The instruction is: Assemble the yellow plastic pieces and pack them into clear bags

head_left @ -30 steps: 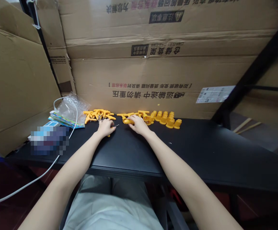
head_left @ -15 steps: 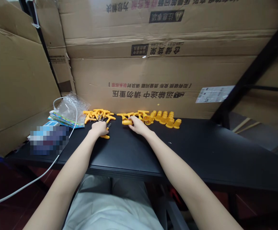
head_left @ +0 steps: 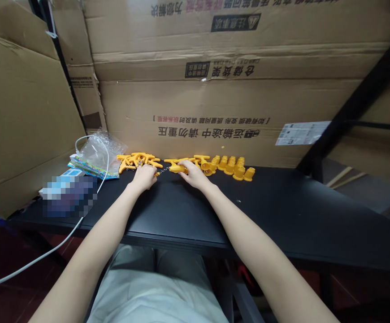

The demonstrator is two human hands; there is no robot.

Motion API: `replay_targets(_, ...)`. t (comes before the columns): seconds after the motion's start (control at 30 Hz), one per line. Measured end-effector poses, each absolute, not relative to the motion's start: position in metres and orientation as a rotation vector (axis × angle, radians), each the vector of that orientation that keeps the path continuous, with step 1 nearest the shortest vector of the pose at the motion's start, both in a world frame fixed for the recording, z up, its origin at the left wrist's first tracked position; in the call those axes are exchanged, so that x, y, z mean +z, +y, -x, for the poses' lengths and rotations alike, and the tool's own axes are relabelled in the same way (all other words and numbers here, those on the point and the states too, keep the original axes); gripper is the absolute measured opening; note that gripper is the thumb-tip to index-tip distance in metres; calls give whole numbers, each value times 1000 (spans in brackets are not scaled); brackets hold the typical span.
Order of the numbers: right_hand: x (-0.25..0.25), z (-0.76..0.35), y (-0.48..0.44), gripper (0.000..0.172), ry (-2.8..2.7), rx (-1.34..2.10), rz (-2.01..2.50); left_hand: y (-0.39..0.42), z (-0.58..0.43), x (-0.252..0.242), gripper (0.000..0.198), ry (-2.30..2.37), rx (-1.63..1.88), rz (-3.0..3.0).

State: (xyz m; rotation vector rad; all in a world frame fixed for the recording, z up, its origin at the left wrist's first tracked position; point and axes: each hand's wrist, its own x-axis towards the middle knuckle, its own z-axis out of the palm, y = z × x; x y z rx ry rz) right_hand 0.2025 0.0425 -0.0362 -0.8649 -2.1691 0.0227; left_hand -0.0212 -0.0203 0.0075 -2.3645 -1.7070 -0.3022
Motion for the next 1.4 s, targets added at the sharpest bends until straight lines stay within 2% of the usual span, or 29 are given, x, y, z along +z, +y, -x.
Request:
replay_targets(0.6, -34, -206, 43, 29, -2124, -9, 953, -16, 21, 1, 18, -1608, -423, 2423)
replay_targets(1.0, -26, -195, 32, 26, -2166, 27, 798, -20, 17, 1, 23, -1507, -701, 2326)
replay_targets(1.07, -26, -196, 32, 26, -2148, 27, 801, -18, 18, 0, 26, -1560, -769, 2248)
replay_targets(1.23, -26, -195, 33, 25, -2115, 26, 811, -15, 21, -2, 48, -1884, -832, 2157)
replay_targets(1.4, -28, -196, 35, 27, -2157, 26, 812, -11, 25, -6, 46, -1873, -858, 2349)
